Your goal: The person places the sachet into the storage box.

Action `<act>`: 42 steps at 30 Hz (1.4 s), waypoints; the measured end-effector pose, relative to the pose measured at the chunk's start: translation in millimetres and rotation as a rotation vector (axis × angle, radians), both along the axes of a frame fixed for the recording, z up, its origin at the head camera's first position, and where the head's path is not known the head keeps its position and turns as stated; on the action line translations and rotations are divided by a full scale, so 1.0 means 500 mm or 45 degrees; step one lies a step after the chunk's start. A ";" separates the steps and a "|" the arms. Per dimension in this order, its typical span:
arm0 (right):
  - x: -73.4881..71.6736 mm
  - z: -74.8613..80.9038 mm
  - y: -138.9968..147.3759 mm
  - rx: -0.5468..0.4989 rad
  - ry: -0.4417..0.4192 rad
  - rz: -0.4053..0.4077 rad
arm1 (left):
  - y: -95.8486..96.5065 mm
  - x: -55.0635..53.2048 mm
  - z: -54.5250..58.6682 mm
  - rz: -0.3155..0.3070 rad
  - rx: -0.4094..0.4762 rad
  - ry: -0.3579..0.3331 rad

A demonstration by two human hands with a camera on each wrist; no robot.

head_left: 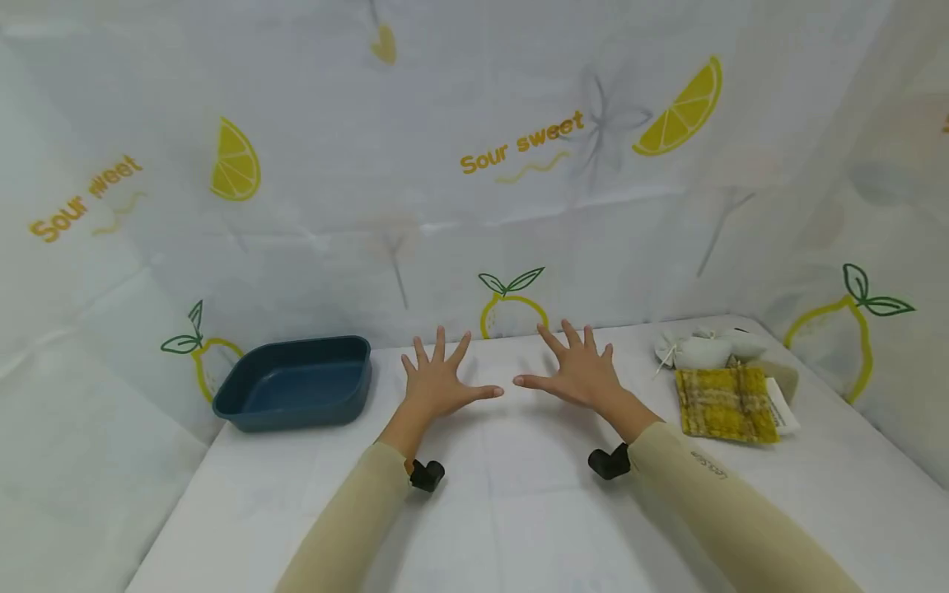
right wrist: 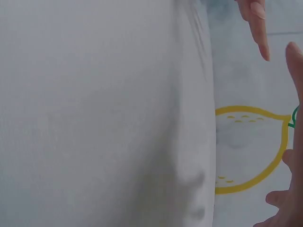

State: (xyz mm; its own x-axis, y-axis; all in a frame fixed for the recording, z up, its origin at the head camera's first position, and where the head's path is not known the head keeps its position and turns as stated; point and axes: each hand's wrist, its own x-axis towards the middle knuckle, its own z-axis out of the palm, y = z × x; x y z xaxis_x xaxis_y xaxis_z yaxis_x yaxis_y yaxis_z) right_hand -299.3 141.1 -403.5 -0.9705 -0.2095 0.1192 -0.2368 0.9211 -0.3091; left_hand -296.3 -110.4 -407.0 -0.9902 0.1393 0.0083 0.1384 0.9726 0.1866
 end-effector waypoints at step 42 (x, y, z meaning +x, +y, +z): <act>0.024 -0.047 -0.440 -1.353 -0.104 0.238 | -0.552 0.171 -0.043 0.846 0.816 0.376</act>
